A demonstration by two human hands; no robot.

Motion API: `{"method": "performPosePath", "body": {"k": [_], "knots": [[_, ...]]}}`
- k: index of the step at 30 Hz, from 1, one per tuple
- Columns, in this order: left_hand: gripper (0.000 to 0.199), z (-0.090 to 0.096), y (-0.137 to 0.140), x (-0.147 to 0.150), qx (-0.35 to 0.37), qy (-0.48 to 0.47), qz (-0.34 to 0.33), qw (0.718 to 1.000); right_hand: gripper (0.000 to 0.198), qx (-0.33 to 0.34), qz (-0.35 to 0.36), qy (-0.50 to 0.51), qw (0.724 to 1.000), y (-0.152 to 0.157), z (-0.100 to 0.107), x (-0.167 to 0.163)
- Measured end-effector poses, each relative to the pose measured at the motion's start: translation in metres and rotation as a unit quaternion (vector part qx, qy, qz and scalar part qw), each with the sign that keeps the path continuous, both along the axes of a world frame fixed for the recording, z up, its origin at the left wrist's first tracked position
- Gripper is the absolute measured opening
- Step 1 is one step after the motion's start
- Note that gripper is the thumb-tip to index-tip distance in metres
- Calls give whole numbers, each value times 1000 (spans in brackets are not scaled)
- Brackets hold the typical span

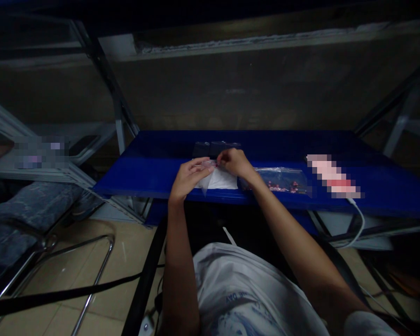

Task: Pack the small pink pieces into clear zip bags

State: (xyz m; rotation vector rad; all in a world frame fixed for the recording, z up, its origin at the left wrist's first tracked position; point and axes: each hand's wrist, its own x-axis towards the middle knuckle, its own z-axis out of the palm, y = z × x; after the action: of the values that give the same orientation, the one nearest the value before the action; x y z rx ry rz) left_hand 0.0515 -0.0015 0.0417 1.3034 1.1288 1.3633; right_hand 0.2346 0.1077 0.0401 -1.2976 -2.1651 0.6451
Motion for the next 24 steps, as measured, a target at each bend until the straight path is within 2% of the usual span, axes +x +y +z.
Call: {"method": "performPosePath", "body": {"k": [3,6,13,24], "knots": [[56,-1,1,0,-3,-2,10,1000,20,15,-29,-74,997,0,-14,-5],[56,-2,1,0,-4,-8,12,1000,18,15,-29,-98,995,-1,-20,-8],[56,-6,4,-2,-9,-8,11,1000,22,-4,-21,-116,993,4,-19,-6],[53,-6,5,0,-12,7,14,1000,24,10,3,-98,995,2,-16,-2]]}}
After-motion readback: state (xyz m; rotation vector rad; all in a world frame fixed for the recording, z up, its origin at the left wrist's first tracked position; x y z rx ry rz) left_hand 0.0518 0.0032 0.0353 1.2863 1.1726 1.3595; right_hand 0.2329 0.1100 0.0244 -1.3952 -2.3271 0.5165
